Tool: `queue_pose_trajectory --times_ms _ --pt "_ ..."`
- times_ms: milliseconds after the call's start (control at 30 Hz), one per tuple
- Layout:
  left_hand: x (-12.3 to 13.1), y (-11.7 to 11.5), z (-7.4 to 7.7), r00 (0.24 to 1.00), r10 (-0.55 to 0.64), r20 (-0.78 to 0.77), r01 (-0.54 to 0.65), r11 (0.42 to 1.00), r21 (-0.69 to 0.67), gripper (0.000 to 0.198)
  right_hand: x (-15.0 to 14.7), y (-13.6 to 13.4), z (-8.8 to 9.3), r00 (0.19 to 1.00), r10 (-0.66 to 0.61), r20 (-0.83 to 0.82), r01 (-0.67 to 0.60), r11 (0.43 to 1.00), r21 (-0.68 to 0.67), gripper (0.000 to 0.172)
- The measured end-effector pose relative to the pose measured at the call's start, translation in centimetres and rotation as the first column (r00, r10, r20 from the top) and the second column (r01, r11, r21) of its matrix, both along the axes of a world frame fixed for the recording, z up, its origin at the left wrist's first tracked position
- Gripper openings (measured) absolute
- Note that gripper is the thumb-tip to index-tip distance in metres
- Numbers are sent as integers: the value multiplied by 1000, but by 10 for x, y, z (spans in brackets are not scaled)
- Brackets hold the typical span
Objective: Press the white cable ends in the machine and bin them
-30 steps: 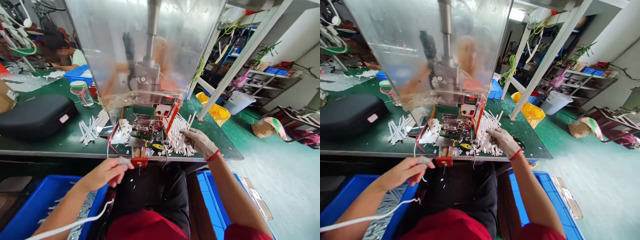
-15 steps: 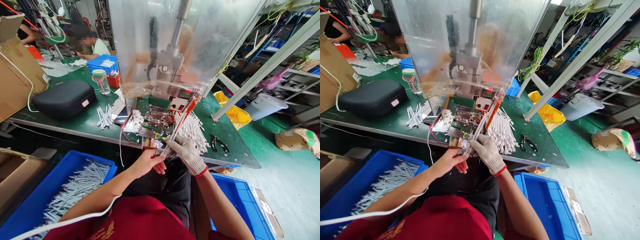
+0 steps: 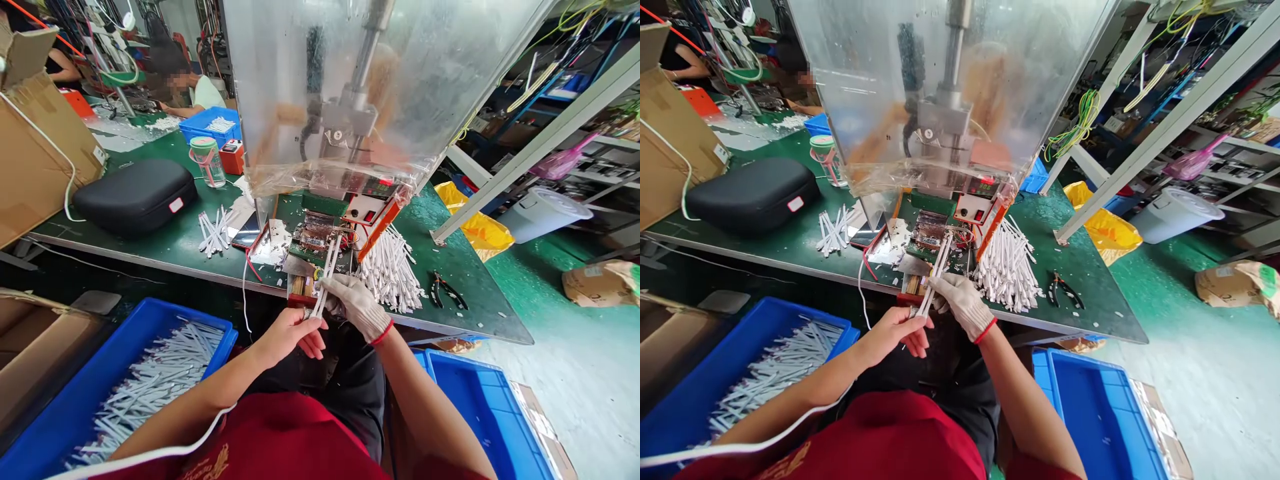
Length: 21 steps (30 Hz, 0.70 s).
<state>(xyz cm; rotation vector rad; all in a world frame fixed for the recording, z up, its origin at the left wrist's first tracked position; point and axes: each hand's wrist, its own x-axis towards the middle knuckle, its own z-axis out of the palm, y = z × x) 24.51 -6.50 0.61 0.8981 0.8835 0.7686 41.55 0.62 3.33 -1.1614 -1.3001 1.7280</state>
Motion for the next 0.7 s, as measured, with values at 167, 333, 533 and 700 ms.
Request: queue_pose_trajectory --times_ms 167,333,533,700 --pt "-10 2 -1 996 93 2 -93 995 -29 51 -19 22 -19 979 101 -175 -117 990 -84 37" --pt "-15 6 0 995 97 -8 -97 995 -12 49 -26 21 -13 963 95 -252 -128 985 -117 39" --pt "-15 5 -2 997 80 13 -80 997 -15 48 -25 22 -16 967 53 -251 -93 984 -149 35" --pt "-18 13 -2 1000 4 10 -4 997 -80 51 -37 26 -26 962 -85 -259 29 976 -214 32"
